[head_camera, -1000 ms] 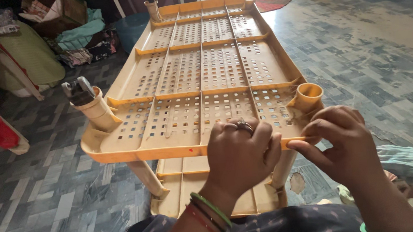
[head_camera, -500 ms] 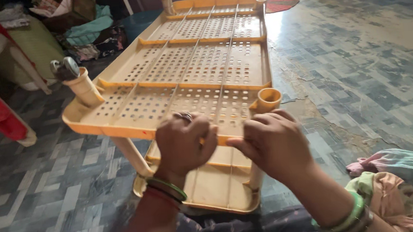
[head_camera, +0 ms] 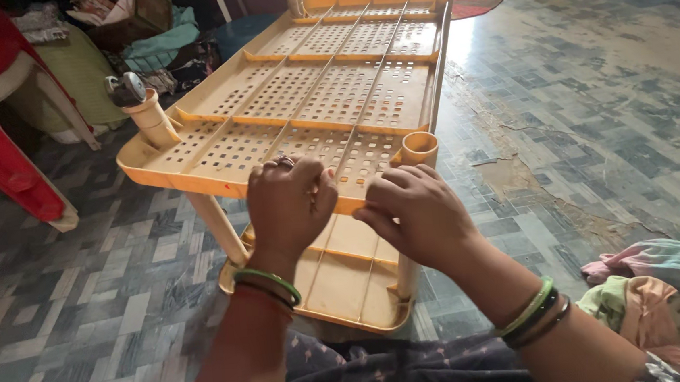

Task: The person sits on the floor and takes apart a two-tier plastic utility table, pulling the black caster wheels off the leg sockets and detaching the legs from the shelves. They then press the legs and wheels back onto the shelves, flip the table upright, and press on the top to seat it.

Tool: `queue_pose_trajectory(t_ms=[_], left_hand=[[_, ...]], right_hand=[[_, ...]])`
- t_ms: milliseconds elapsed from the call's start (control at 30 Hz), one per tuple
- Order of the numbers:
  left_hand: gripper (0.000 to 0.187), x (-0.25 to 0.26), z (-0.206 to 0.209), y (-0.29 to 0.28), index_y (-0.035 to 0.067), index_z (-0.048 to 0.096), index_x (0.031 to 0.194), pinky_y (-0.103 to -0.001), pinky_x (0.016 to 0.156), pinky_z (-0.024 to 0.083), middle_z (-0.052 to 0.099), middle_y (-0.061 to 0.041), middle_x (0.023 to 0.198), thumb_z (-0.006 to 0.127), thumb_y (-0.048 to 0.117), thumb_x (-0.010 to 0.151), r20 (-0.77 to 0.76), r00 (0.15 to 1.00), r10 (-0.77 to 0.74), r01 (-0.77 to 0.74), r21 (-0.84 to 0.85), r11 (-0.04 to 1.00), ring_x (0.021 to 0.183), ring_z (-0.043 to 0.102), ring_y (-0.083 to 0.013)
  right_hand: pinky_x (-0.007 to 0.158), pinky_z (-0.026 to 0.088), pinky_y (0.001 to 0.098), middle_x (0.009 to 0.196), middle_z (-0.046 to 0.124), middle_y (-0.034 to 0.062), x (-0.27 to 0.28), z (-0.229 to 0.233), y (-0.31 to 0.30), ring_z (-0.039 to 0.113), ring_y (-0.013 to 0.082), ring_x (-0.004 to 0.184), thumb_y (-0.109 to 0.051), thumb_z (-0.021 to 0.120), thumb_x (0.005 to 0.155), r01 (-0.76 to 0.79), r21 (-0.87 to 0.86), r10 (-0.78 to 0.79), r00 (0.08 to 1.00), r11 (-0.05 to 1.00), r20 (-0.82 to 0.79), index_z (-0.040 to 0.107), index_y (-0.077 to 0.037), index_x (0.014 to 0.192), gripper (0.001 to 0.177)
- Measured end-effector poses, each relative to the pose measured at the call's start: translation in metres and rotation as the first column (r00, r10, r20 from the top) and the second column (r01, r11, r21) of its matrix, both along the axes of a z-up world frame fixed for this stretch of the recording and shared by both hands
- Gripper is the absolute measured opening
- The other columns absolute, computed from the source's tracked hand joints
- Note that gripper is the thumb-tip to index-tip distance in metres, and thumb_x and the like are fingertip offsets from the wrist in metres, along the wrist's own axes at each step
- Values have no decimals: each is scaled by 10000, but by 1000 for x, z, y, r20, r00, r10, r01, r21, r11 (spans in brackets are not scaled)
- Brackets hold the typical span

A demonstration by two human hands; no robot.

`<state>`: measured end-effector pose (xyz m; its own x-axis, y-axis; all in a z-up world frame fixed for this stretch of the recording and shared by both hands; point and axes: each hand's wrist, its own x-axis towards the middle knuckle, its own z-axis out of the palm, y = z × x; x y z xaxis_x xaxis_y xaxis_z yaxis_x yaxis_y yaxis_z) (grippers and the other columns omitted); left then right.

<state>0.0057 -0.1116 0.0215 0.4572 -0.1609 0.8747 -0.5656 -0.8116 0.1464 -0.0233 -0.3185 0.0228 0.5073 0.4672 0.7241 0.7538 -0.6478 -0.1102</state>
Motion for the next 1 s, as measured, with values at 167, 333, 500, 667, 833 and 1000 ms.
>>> queue_pose_trajectory(t_ms=[167, 333, 500, 667, 833, 1000], left_hand=[[132, -20, 5, -44, 149, 670, 874, -493, 739, 435, 706, -44, 849, 656, 278, 899, 154, 984, -87, 90, -9, 996, 785, 685, -294], [218, -29, 13, -88, 148, 622, 733, -466, 654, 461, 639, -44, 651, 696, 283, 887, -26, 990, -137, 137, 7, 990, 635, 660, -277], [316, -25, 12, -91, 161, 557, 646, -433, 627, 471, 583, -24, 572, 718, 288, 886, 13, 994, -106, 105, 47, 993, 564, 637, -249], [293, -24, 8, -86, 168, 568, 657, -418, 604, 457, 571, -17, 553, 723, 287, 874, 17, 992, -124, 123, 35, 992, 567, 639, -229], [251, -32, 9, -87, 175, 592, 706, -417, 626, 457, 594, -16, 609, 738, 300, 868, 57, 987, -151, 149, 51, 988, 585, 636, -229], [286, -53, 8, -63, 160, 567, 684, -409, 632, 453, 594, -15, 632, 773, 289, 834, 43, 978, -203, 199, 87, 976, 587, 622, -236]], right_hand=[[992, 448, 441, 1111, 605, 101, 11, -6, -29, 574, 300, 1107, -224, 746, 907, -2, 234, -41, 982, 972, 182, 684, -125, 1026, 167], [1076, 423, 432, 1222, 582, 138, 46, -5, -57, 529, 304, 1231, -233, 759, 916, 16, 338, -37, 998, 941, 56, 682, -84, 1153, 290], [1144, 392, 426, 1298, 555, 139, 83, -9, -73, 496, 293, 1307, -267, 764, 900, -105, 357, 157, 980, 928, -121, 716, -91, 1165, 322], [1126, 403, 405, 1333, 539, 131, 94, -20, -71, 493, 287, 1314, -281, 703, 919, -109, 442, 238, 939, 890, -247, 725, -92, 1197, 337], [1091, 436, 403, 1251, 589, 129, 78, -21, -70, 547, 292, 1243, -318, 690, 883, -34, 438, 139, 968, 898, -209, 735, -75, 1124, 345], [1097, 421, 448, 1181, 624, 156, 47, -20, -53, 555, 338, 1253, -314, 696, 894, -19, 325, 18, 1000, 945, 4, 726, -38, 1125, 360]])
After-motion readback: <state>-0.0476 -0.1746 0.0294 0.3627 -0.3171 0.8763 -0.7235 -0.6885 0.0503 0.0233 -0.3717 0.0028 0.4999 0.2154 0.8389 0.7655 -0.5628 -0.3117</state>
